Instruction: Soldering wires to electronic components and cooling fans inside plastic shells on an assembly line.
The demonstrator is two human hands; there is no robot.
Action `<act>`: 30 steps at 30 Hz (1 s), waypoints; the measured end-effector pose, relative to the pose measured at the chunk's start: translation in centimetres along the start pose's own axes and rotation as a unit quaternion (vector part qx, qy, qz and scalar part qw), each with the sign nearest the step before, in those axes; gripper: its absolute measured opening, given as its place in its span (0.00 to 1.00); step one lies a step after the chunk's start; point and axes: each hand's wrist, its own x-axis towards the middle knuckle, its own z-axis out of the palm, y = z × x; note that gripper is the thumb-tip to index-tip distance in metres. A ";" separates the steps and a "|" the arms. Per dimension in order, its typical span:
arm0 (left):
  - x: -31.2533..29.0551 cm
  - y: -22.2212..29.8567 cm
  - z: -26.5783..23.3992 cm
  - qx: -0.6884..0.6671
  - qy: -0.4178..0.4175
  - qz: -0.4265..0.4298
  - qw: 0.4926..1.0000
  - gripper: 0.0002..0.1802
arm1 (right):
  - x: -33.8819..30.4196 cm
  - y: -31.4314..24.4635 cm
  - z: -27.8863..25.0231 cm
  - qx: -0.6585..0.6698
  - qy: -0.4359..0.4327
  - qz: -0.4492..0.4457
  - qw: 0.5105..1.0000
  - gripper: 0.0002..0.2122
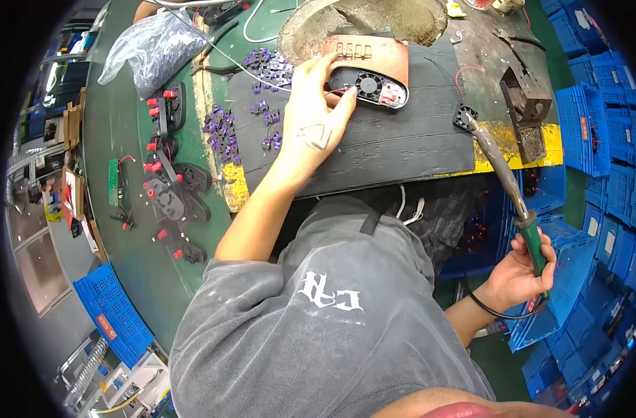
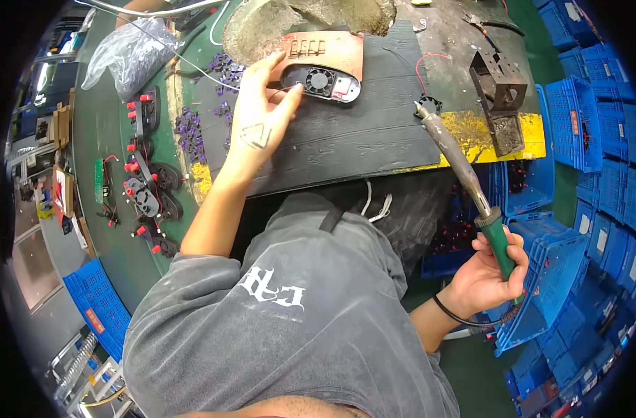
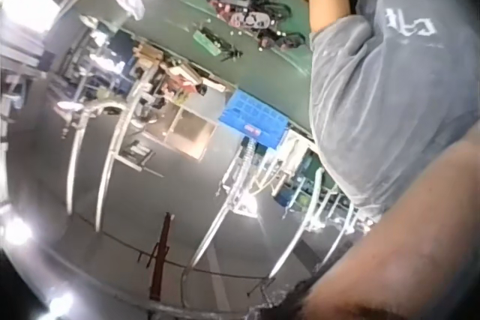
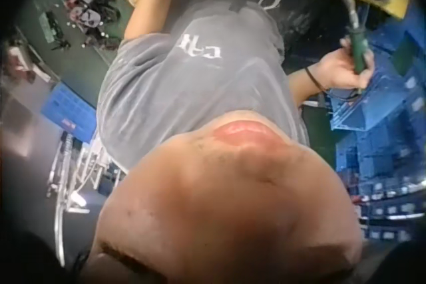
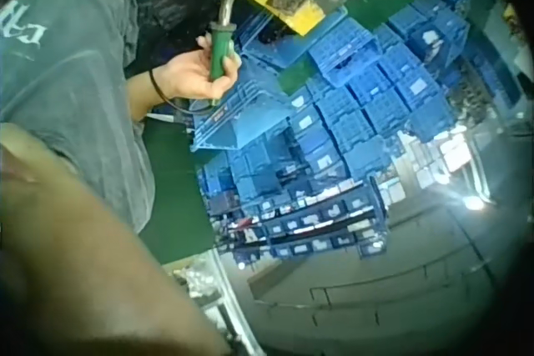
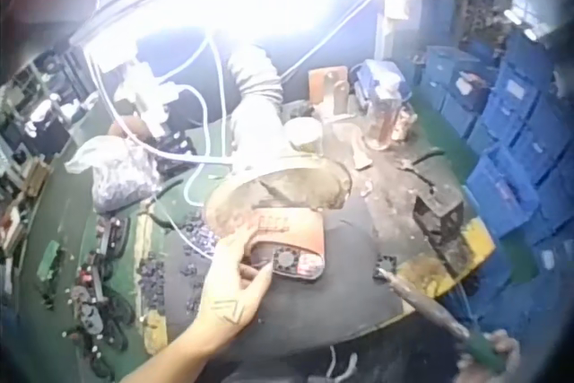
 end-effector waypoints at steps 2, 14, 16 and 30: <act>-0.5 1.6 -0.9 0.116 0.001 0.057 0.992 0.26 | 0.2 -0.1 0.4 0.009 0.006 -0.006 1.000 0.18; -0.1 -3.5 -7.5 0.310 -0.018 0.260 0.914 0.10 | -5.6 -0.3 -0.1 0.039 0.105 -0.108 0.988 0.19; 0.2 -4.7 -7.9 0.340 -0.066 0.296 0.890 0.09 | -7.4 -0.4 -0.3 0.039 0.110 -0.120 0.986 0.19; -1.3 -1.3 -14.2 0.249 0.052 0.436 0.863 0.12 | -6.6 0.0 2.0 0.010 0.059 -0.142 0.988 0.20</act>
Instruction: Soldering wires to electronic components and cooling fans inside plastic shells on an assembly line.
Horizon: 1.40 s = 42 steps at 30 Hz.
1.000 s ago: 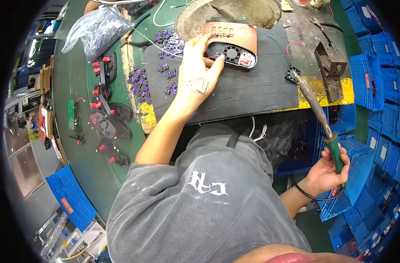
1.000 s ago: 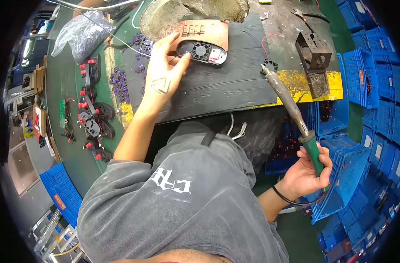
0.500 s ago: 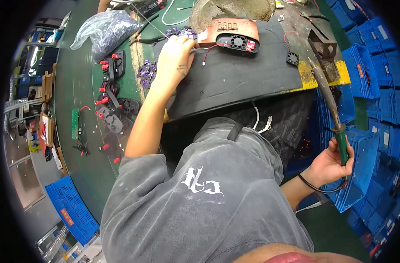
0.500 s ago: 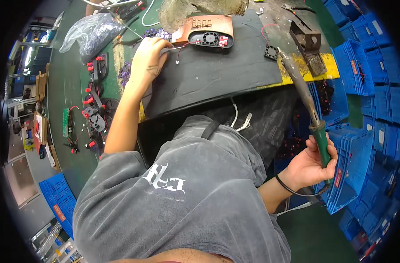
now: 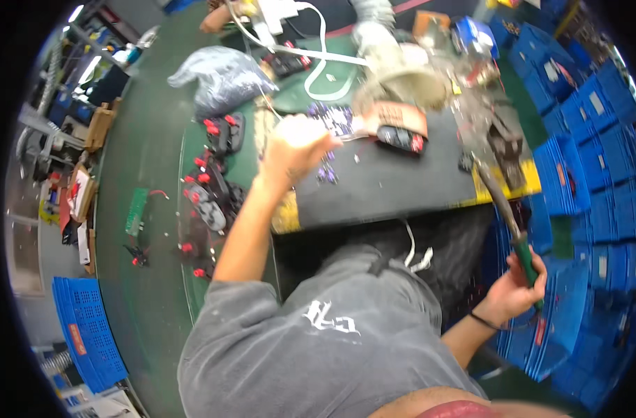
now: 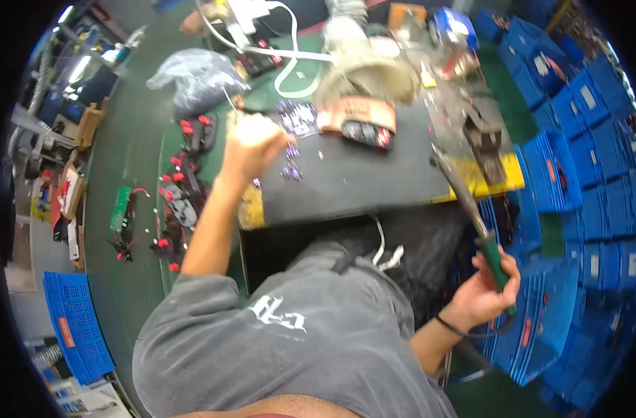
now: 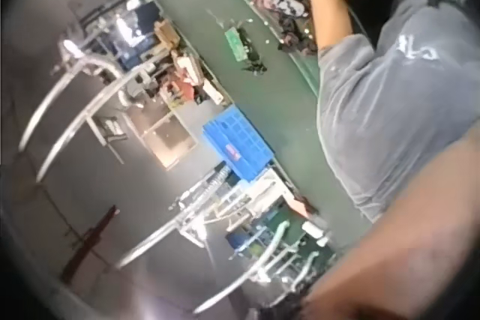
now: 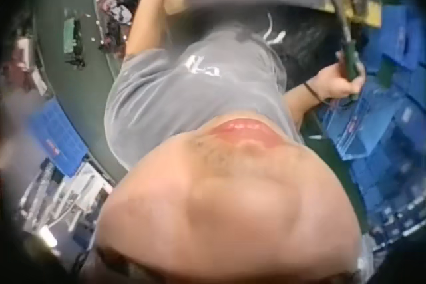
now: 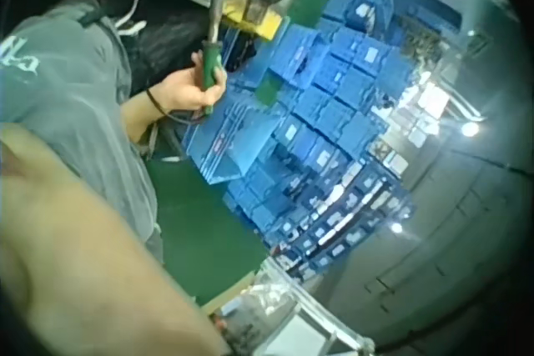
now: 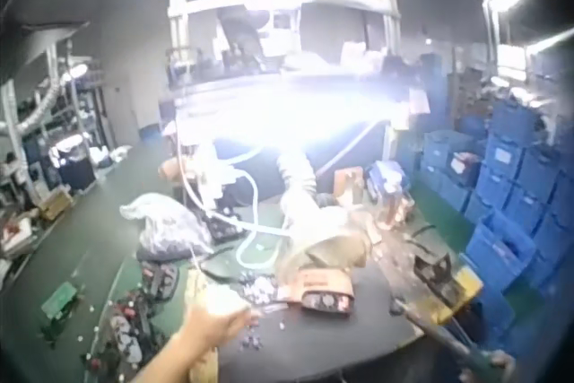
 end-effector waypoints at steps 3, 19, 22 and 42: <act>-0.2 3.2 -0.7 -0.042 -0.037 -0.003 0.998 0.08 | 1.5 0.1 0.4 0.010 -0.011 0.005 1.000 0.19; -5.1 20.9 2.4 -0.447 -0.167 -0.070 0.876 0.08 | 1.1 -0.2 -5.4 -0.049 0.157 0.006 0.986 0.19; -4.8 22.5 5.1 -0.551 -0.202 -0.084 0.805 0.09 | 1.1 -1.1 -9.2 -0.030 0.193 -0.011 0.981 0.19; 8.1 12.1 -2.3 0.012 -0.049 -0.162 0.985 0.05 | 2.3 -1.7 -8.7 -0.065 0.172 -0.029 0.983 0.19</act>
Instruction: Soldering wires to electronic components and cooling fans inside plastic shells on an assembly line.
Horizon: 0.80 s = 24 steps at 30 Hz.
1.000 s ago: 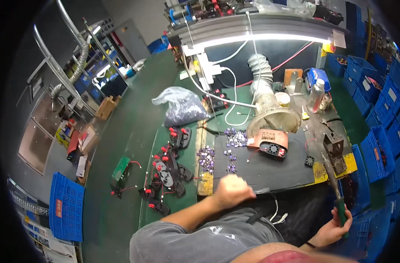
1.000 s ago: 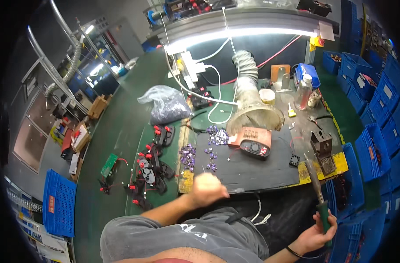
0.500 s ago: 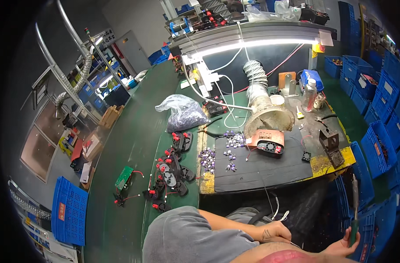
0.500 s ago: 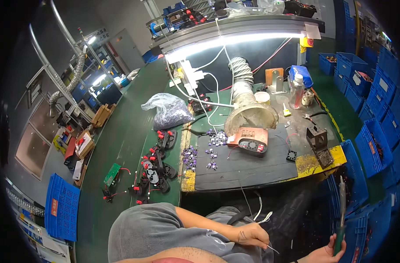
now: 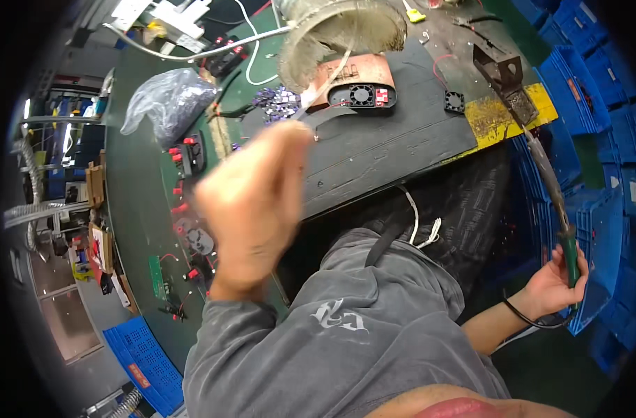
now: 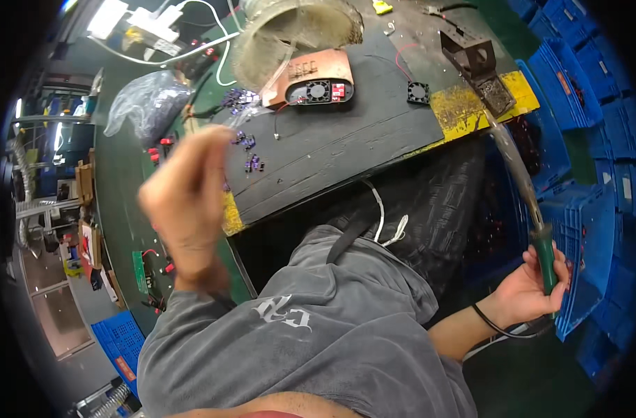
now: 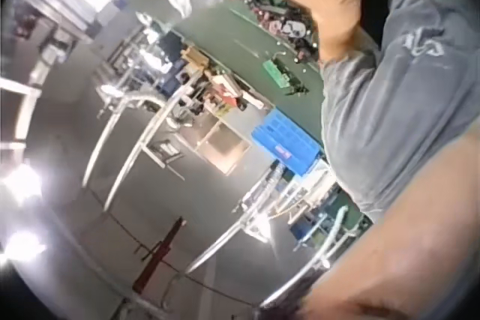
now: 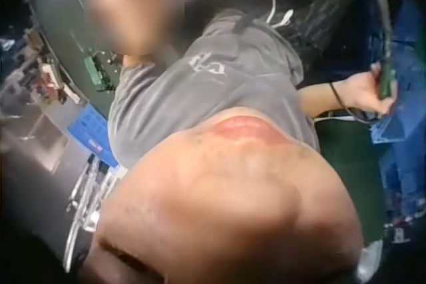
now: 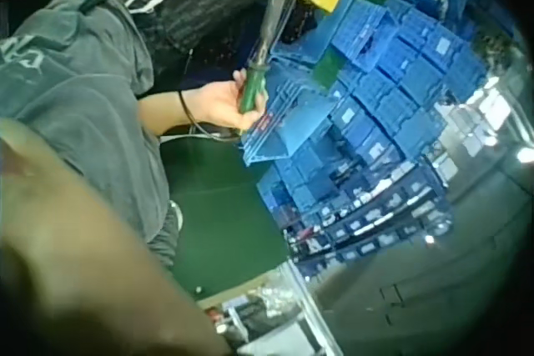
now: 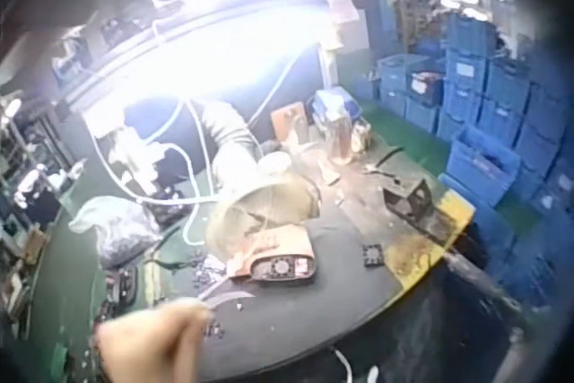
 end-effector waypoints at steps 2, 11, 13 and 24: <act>1.2 -2.3 -0.5 0.051 0.051 -0.032 0.997 0.05 | 0.5 0.3 1.4 -0.010 -0.029 0.003 1.000 0.19; 3.3 -6.2 4.9 0.040 -0.019 0.102 0.994 0.08 | 0.9 3.0 9.0 0.030 -0.184 0.073 0.980 0.19; 2.4 -7.4 3.7 -0.033 0.096 -0.002 0.995 0.05 | 1.1 2.7 9.9 0.051 -0.235 0.084 0.967 0.18; -1.6 -26.7 -13.8 -0.728 0.269 -0.292 0.558 0.14 | 1.1 3.5 7.9 0.033 -0.184 0.063 0.980 0.18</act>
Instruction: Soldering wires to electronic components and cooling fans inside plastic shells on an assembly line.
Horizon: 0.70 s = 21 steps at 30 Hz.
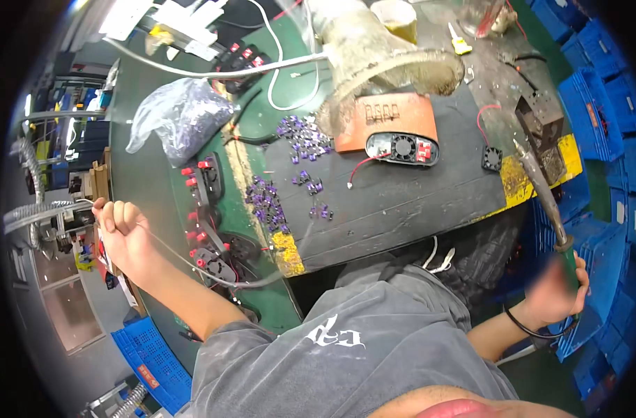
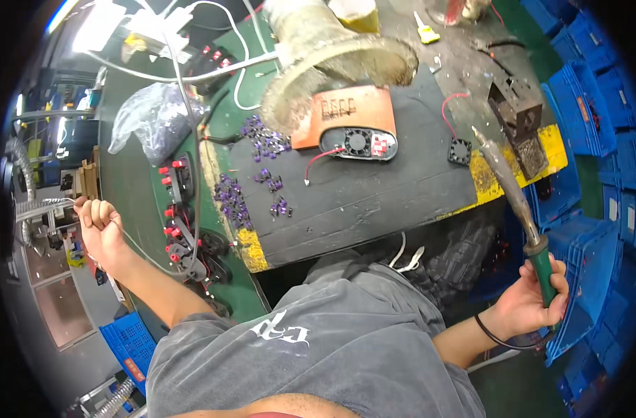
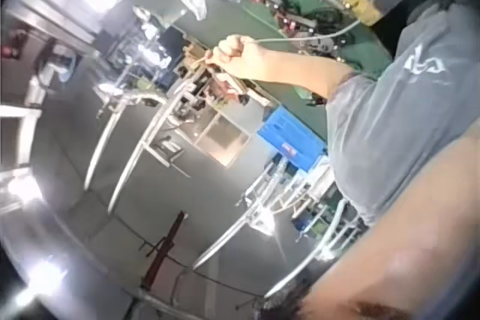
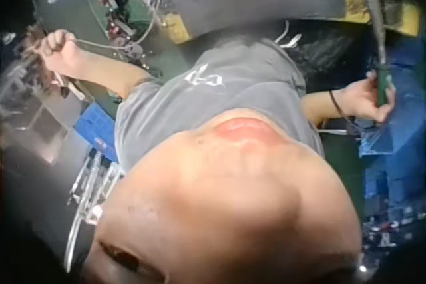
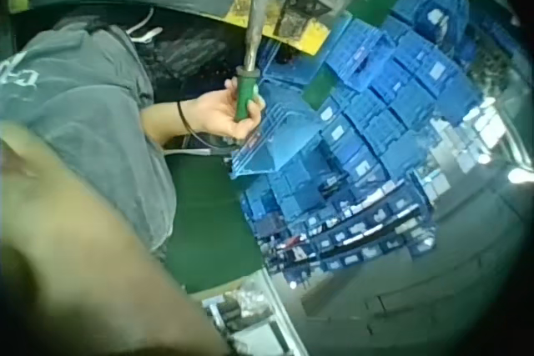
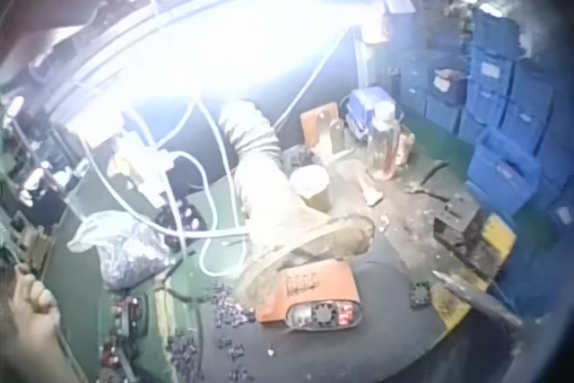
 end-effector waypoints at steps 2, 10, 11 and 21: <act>1.4 5.0 -3.3 0.116 0.045 0.116 0.985 0.14 | 0.6 -0.4 0.0 -0.001 0.003 -0.007 1.000 0.18; 1.5 19.2 -12.5 0.244 0.399 0.422 0.777 0.15 | 2.1 -0.5 2.5 -0.014 -0.003 -0.042 0.999 0.16; 0.6 21.1 -14.8 0.243 0.460 0.426 0.740 0.16 | 2.2 0.1 3.1 -0.018 -0.007 -0.032 0.999 0.16; -24.4 33.0 -37.7 0.894 0.217 -0.326 -0.218 0.09 | 6.3 1.8 6.0 -0.035 -0.073 -0.035 0.996 0.16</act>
